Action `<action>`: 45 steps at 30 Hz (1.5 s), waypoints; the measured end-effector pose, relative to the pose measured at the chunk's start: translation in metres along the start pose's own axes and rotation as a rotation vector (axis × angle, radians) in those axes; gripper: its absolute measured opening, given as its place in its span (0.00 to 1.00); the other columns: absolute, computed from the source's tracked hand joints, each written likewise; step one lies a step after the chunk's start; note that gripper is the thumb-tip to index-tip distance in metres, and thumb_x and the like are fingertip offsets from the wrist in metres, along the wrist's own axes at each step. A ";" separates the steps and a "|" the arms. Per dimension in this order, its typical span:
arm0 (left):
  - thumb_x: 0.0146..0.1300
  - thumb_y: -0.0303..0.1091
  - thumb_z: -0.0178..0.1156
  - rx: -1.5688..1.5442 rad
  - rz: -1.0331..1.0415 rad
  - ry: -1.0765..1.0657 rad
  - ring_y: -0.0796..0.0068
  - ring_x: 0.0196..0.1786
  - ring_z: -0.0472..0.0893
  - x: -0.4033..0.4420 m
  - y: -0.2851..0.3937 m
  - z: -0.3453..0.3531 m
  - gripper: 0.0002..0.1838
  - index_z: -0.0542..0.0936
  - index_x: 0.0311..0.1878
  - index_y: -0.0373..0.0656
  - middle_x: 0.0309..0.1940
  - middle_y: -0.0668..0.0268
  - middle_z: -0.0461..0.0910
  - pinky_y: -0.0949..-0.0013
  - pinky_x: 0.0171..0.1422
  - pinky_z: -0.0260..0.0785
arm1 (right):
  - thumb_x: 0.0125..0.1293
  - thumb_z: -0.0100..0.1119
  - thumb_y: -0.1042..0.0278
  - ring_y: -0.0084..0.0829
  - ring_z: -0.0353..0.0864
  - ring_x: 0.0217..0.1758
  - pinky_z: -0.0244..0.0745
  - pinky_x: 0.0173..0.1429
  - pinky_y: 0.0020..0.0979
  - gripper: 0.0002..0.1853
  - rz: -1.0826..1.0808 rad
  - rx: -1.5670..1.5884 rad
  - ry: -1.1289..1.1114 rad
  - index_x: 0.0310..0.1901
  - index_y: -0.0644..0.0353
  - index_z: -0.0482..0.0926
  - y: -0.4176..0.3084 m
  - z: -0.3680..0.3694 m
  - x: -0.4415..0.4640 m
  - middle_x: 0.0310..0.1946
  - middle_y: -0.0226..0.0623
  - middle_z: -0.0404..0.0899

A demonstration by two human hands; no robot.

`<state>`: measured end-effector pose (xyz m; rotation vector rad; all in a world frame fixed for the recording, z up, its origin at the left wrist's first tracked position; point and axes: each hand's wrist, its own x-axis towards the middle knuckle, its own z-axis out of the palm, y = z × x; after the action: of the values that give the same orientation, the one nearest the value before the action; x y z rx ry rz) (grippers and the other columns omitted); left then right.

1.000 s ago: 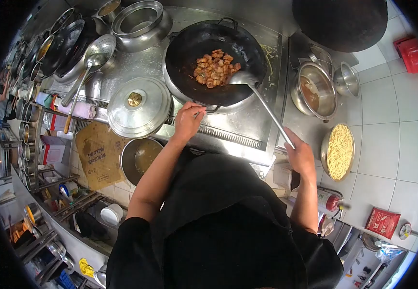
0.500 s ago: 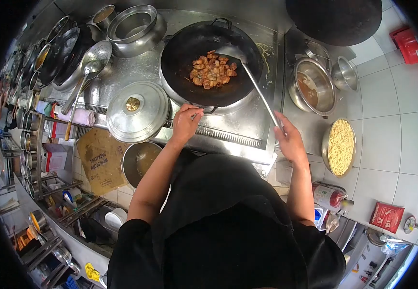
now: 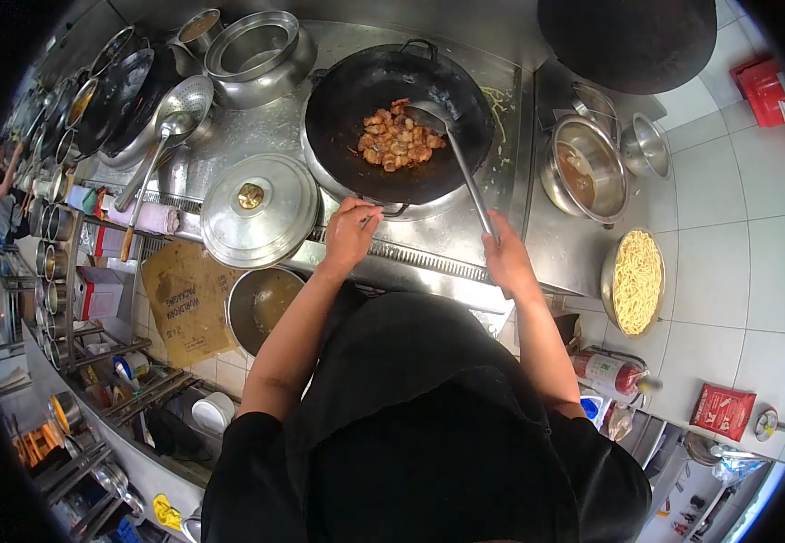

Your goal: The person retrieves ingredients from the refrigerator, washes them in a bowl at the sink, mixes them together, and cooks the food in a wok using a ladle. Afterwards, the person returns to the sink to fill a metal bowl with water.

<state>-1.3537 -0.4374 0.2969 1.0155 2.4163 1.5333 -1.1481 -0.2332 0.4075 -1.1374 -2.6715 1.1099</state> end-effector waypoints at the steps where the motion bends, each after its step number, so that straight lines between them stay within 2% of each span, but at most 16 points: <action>1: 0.60 0.30 0.70 -0.006 0.003 0.005 0.67 0.40 0.82 0.000 -0.001 0.000 0.09 0.89 0.44 0.46 0.42 0.64 0.82 0.68 0.46 0.75 | 0.74 0.51 0.65 0.58 0.82 0.52 0.75 0.57 0.46 0.25 -0.086 -0.012 0.051 0.72 0.49 0.64 0.009 0.003 0.001 0.47 0.60 0.82; 3: 0.60 0.31 0.69 0.013 0.001 0.013 0.67 0.41 0.82 0.000 0.001 -0.002 0.09 0.89 0.44 0.45 0.42 0.64 0.82 0.67 0.46 0.75 | 0.74 0.51 0.65 0.59 0.83 0.49 0.75 0.56 0.47 0.25 -0.174 -0.026 0.096 0.72 0.49 0.64 0.007 0.000 -0.003 0.44 0.60 0.83; 5: 0.61 0.31 0.69 0.027 0.004 0.012 0.67 0.41 0.83 0.000 0.002 -0.001 0.09 0.89 0.45 0.45 0.42 0.64 0.82 0.67 0.46 0.75 | 0.74 0.50 0.66 0.55 0.84 0.45 0.76 0.53 0.46 0.25 -0.042 0.069 -0.008 0.72 0.49 0.64 0.002 -0.011 -0.008 0.40 0.58 0.83; 9: 0.61 0.31 0.69 0.001 0.030 0.011 0.66 0.41 0.82 0.000 0.000 -0.001 0.09 0.89 0.45 0.45 0.42 0.63 0.82 0.67 0.45 0.75 | 0.75 0.51 0.66 0.49 0.84 0.42 0.75 0.51 0.43 0.25 0.014 0.028 -0.017 0.72 0.50 0.65 -0.005 -0.010 -0.005 0.37 0.55 0.82; 11: 0.61 0.31 0.69 -0.003 0.033 0.011 0.66 0.41 0.82 0.001 -0.001 0.000 0.09 0.89 0.45 0.44 0.41 0.63 0.82 0.67 0.45 0.75 | 0.74 0.52 0.67 0.41 0.81 0.37 0.75 0.47 0.38 0.26 -0.090 0.039 -0.050 0.72 0.50 0.65 -0.009 -0.009 -0.004 0.33 0.49 0.80; 14: 0.60 0.30 0.70 -0.004 0.033 0.002 0.67 0.41 0.82 0.002 -0.004 0.000 0.09 0.89 0.44 0.44 0.41 0.63 0.82 0.67 0.45 0.75 | 0.74 0.52 0.68 0.37 0.78 0.35 0.74 0.46 0.36 0.25 0.003 0.173 -0.174 0.72 0.50 0.65 -0.027 -0.031 -0.021 0.32 0.45 0.79; 17: 0.60 0.30 0.70 0.003 0.009 0.007 0.68 0.40 0.82 -0.001 -0.002 0.001 0.09 0.89 0.44 0.44 0.41 0.63 0.82 0.67 0.45 0.75 | 0.74 0.53 0.68 0.34 0.75 0.34 0.73 0.46 0.35 0.25 0.021 0.192 -0.157 0.72 0.50 0.66 -0.039 -0.039 -0.031 0.31 0.42 0.77; 21: 0.60 0.30 0.70 -0.012 0.021 0.027 0.68 0.40 0.82 0.000 -0.003 0.001 0.09 0.89 0.44 0.44 0.41 0.63 0.82 0.67 0.45 0.75 | 0.74 0.53 0.68 0.35 0.76 0.35 0.74 0.46 0.35 0.25 -0.062 0.169 -0.047 0.71 0.50 0.66 -0.019 -0.028 -0.019 0.32 0.42 0.78; 23: 0.60 0.30 0.70 -0.017 0.022 0.025 0.68 0.40 0.82 0.000 -0.005 0.002 0.09 0.89 0.44 0.44 0.41 0.63 0.82 0.67 0.45 0.75 | 0.74 0.53 0.68 0.37 0.78 0.36 0.74 0.47 0.36 0.25 0.034 0.127 -0.079 0.71 0.51 0.66 -0.023 -0.030 -0.018 0.33 0.44 0.78; 27: 0.60 0.31 0.70 0.003 0.021 0.015 0.67 0.39 0.83 0.001 -0.006 0.001 0.09 0.88 0.44 0.44 0.42 0.63 0.83 0.67 0.46 0.75 | 0.74 0.53 0.67 0.39 0.80 0.38 0.74 0.49 0.37 0.25 0.053 0.124 -0.109 0.71 0.51 0.67 -0.008 -0.027 -0.010 0.35 0.47 0.80; 33: 0.60 0.31 0.70 0.009 0.014 0.010 0.67 0.39 0.83 0.000 -0.002 0.000 0.09 0.88 0.44 0.44 0.41 0.63 0.82 0.67 0.47 0.76 | 0.73 0.53 0.66 0.49 0.84 0.47 0.75 0.56 0.41 0.25 0.043 0.009 -0.169 0.71 0.51 0.67 -0.015 -0.036 -0.008 0.45 0.54 0.83; 35: 0.60 0.31 0.70 0.004 0.009 0.007 0.67 0.39 0.83 0.001 -0.002 -0.001 0.09 0.88 0.44 0.44 0.41 0.63 0.82 0.67 0.47 0.76 | 0.73 0.53 0.65 0.54 0.82 0.54 0.74 0.59 0.44 0.25 -0.177 -0.092 -0.115 0.71 0.50 0.67 -0.008 -0.035 -0.003 0.51 0.56 0.82; 38: 0.60 0.31 0.70 -0.009 0.026 0.017 0.67 0.39 0.83 0.000 -0.002 0.001 0.09 0.88 0.44 0.44 0.41 0.63 0.82 0.67 0.47 0.75 | 0.72 0.53 0.66 0.55 0.80 0.58 0.74 0.61 0.45 0.25 -0.097 -0.194 -0.131 0.70 0.49 0.67 -0.020 -0.036 0.000 0.54 0.57 0.80; 42: 0.60 0.31 0.70 -0.003 0.024 0.016 0.66 0.39 0.83 0.000 -0.003 -0.001 0.09 0.88 0.44 0.44 0.41 0.63 0.82 0.67 0.46 0.75 | 0.72 0.54 0.65 0.55 0.81 0.57 0.74 0.61 0.45 0.26 -0.112 -0.241 -0.149 0.70 0.50 0.67 -0.018 -0.048 -0.003 0.52 0.56 0.82; 44: 0.60 0.31 0.70 -0.006 0.039 0.020 0.66 0.39 0.83 0.001 -0.002 -0.002 0.09 0.88 0.44 0.44 0.41 0.63 0.82 0.67 0.46 0.75 | 0.72 0.55 0.65 0.55 0.81 0.56 0.74 0.60 0.44 0.26 -0.322 -0.171 -0.107 0.70 0.50 0.68 -0.005 -0.064 -0.018 0.50 0.55 0.82; 45: 0.60 0.31 0.69 0.001 0.042 0.025 0.66 0.39 0.83 0.001 0.001 -0.003 0.09 0.88 0.44 0.44 0.41 0.63 0.82 0.67 0.46 0.75 | 0.72 0.55 0.65 0.55 0.81 0.56 0.74 0.60 0.44 0.26 -0.324 -0.174 -0.113 0.70 0.50 0.68 -0.013 -0.072 -0.026 0.50 0.55 0.82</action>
<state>-1.3553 -0.4391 0.2995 1.0609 2.4279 1.5670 -1.1162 -0.2135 0.4754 -0.6373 -2.9460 0.9280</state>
